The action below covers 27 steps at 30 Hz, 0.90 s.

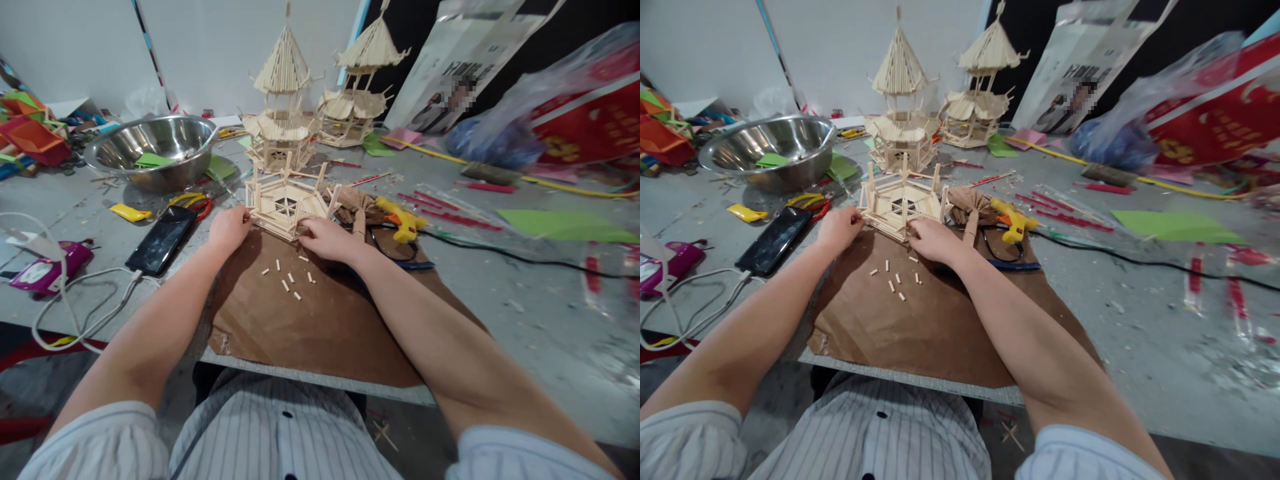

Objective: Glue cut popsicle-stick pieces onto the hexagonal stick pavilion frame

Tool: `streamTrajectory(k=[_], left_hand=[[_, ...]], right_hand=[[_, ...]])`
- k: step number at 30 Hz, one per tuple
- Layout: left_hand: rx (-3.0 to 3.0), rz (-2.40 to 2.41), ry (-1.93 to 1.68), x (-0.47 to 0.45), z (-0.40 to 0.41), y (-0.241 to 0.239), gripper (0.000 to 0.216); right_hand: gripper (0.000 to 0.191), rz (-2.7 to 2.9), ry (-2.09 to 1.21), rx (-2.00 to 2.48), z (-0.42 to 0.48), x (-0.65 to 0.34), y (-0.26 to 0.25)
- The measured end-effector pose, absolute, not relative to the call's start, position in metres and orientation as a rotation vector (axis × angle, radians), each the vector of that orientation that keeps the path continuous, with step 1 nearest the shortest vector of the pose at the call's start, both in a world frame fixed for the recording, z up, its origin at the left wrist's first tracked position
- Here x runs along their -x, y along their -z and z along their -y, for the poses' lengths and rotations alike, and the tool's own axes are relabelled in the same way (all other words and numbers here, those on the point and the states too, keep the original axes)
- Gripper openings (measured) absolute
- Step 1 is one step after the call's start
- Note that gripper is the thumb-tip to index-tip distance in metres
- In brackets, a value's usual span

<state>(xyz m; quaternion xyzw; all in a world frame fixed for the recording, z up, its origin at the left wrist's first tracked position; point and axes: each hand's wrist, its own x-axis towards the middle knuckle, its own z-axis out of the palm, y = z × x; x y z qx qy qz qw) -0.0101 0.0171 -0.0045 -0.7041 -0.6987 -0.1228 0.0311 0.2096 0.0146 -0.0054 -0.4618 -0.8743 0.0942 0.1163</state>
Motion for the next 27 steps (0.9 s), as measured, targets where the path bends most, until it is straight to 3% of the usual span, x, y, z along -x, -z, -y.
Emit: streamTrajectory(k=[27], left_hand=[[2.070, 2.236, 0.622, 0.0112, -0.0208, 0.0143, 0.026]], right_hand=[[0.019, 2.590, -0.258, 1.381, -0.0149, -0.2087, 0.0055]])
